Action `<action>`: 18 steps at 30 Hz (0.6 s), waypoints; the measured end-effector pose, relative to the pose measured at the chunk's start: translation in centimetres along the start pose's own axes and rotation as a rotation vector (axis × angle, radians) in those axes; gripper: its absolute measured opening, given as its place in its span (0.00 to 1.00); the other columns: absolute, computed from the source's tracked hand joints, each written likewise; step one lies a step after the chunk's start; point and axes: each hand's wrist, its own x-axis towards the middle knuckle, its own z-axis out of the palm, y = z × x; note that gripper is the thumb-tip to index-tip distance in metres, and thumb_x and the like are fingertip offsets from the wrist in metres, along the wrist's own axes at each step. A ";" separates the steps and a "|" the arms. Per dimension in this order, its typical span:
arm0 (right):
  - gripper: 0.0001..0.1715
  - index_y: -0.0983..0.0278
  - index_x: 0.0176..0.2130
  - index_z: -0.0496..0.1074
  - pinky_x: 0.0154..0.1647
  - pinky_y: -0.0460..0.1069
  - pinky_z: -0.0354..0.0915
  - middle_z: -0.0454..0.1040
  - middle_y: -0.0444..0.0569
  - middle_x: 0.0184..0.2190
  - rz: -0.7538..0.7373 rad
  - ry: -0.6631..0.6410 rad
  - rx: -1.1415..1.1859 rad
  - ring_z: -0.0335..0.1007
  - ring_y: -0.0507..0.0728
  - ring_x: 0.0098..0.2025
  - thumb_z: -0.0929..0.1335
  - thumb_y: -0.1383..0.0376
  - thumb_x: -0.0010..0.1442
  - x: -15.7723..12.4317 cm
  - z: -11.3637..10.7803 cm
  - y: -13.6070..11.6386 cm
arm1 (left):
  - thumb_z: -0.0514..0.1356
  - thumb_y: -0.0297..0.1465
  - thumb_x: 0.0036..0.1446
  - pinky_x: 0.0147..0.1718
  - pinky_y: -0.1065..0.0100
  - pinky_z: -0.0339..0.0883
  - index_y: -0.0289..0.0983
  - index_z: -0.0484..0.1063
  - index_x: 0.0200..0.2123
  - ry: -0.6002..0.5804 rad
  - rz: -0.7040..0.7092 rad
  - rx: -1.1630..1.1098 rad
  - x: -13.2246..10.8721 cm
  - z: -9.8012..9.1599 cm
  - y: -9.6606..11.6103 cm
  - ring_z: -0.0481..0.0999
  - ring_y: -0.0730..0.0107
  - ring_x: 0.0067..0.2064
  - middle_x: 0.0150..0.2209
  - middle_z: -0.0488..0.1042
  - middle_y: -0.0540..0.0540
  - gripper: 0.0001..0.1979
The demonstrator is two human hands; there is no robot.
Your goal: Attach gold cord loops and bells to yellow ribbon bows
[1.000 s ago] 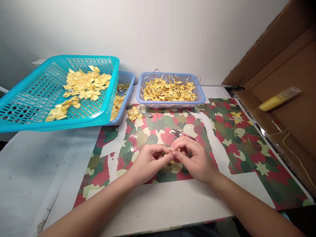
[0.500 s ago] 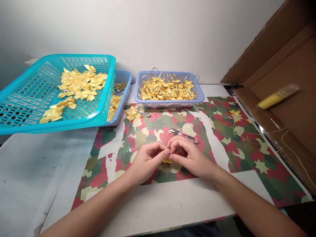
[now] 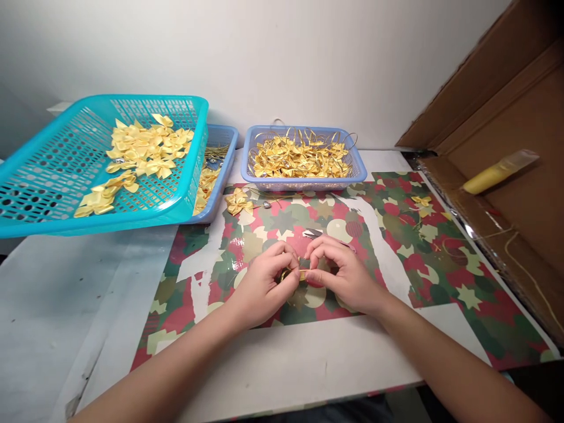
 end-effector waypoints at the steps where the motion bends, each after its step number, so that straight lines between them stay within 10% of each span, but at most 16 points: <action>1: 0.09 0.62 0.28 0.67 0.35 0.49 0.62 0.70 0.46 0.37 -0.010 0.012 -0.003 0.65 0.53 0.37 0.70 0.65 0.59 0.0 0.1 0.0 | 0.53 0.29 0.60 0.33 0.69 0.60 0.37 0.65 0.24 -0.002 0.004 0.010 0.0 0.0 0.0 0.67 0.68 0.36 0.33 0.65 0.47 0.11; 18: 0.10 0.61 0.29 0.66 0.35 0.49 0.62 0.69 0.47 0.34 -0.093 0.042 -0.022 0.65 0.55 0.38 0.68 0.63 0.61 -0.2 0.6 0.6 | 0.49 0.26 0.61 0.32 0.69 0.60 0.37 0.63 0.24 -0.086 0.033 0.147 0.1 -0.1 -0.2 0.66 0.70 0.34 0.33 0.65 0.48 0.13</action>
